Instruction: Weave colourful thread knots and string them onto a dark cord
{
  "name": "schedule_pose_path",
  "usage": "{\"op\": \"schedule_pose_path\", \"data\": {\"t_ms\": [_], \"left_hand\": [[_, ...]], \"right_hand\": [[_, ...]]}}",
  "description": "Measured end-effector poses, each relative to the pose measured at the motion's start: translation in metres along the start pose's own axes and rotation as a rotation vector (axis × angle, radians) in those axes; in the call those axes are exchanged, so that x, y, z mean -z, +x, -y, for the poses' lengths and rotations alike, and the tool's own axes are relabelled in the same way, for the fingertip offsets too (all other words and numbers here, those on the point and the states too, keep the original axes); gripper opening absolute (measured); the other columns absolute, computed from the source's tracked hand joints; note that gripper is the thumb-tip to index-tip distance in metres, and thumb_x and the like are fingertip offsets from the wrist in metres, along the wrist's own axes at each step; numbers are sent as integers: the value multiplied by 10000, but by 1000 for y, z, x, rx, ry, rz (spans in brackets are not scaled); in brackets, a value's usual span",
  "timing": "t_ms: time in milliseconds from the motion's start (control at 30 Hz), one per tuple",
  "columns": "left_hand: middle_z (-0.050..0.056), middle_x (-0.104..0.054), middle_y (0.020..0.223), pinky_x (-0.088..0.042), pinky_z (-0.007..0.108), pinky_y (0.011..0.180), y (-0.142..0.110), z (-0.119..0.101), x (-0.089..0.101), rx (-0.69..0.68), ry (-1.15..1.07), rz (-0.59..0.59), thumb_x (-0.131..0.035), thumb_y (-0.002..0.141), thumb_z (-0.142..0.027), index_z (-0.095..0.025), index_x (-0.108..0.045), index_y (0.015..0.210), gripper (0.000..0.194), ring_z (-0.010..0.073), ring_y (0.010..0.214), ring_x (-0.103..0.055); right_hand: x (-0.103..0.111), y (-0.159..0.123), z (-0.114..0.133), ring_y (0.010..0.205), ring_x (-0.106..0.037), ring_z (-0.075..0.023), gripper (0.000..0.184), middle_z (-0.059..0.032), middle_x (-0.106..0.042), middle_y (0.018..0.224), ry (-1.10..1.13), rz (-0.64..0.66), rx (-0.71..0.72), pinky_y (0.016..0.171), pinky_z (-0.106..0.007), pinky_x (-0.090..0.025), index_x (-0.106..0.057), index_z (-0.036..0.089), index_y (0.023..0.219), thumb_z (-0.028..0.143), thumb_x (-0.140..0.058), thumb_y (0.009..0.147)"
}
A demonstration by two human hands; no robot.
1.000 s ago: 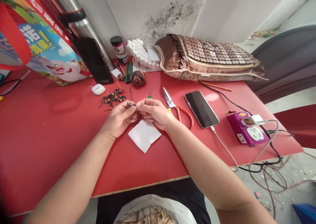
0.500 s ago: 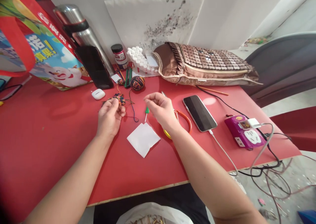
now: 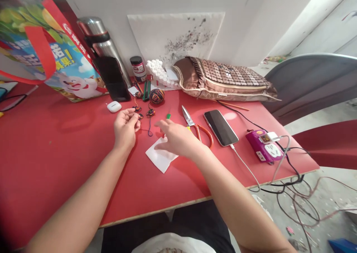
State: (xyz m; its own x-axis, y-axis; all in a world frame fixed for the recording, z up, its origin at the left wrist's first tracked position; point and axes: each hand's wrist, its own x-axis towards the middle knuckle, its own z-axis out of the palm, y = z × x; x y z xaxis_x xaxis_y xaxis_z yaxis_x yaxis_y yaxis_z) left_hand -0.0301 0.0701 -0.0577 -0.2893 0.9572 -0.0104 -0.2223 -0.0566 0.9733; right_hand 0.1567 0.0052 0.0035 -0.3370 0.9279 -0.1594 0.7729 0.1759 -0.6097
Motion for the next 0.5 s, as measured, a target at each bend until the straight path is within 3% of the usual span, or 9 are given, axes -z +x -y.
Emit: {"op": "schedule_pose_path", "data": {"t_ms": [100,200,300,400,500], "left_hand": [[-46,-608,713,-298,179,409,0,-1,0,-6,-19,-11,-685,762,-144,-182,-595,923,188,43,420,-439],[-48,-600,686,-286,182,418,1,0,0,-33,-21,12,-700,757,-135,-177,-619,894,165,41,422,-414],[-41,-611,665,-279,183,423,0,0,0,-45,-8,36,-698,756,-118,-177,-634,842,122,46,424,-415],[-33,-620,638,-279,181,422,0,0,0,-35,-2,48,-683,760,-103,-174,-644,794,87,48,421,-409],[-25,-628,620,-280,180,423,-1,-1,-1,-34,21,81,-681,771,-90,-175,-654,771,89,53,426,-414]], "right_hand": [[-6,-20,13,974,-731,-230,623,-97,-660,1401,-179,112,71,739,-308,-455,-601,239,1447,157,-804,864],[-19,-33,12,937,-715,-209,373,-107,-686,1257,-214,125,127,751,-310,-474,-668,181,1322,108,-655,956],[-30,-40,7,853,-658,-205,173,-102,-686,1028,-240,96,173,732,-328,-466,-741,145,1019,92,-579,988],[-28,-53,13,896,-621,-259,202,-120,-687,944,-189,-54,228,795,-395,-476,-699,166,774,111,-621,952],[-15,-82,35,1125,-623,-305,143,-119,-747,1136,221,-240,325,977,-471,-488,-707,211,846,149,-649,961]]}}
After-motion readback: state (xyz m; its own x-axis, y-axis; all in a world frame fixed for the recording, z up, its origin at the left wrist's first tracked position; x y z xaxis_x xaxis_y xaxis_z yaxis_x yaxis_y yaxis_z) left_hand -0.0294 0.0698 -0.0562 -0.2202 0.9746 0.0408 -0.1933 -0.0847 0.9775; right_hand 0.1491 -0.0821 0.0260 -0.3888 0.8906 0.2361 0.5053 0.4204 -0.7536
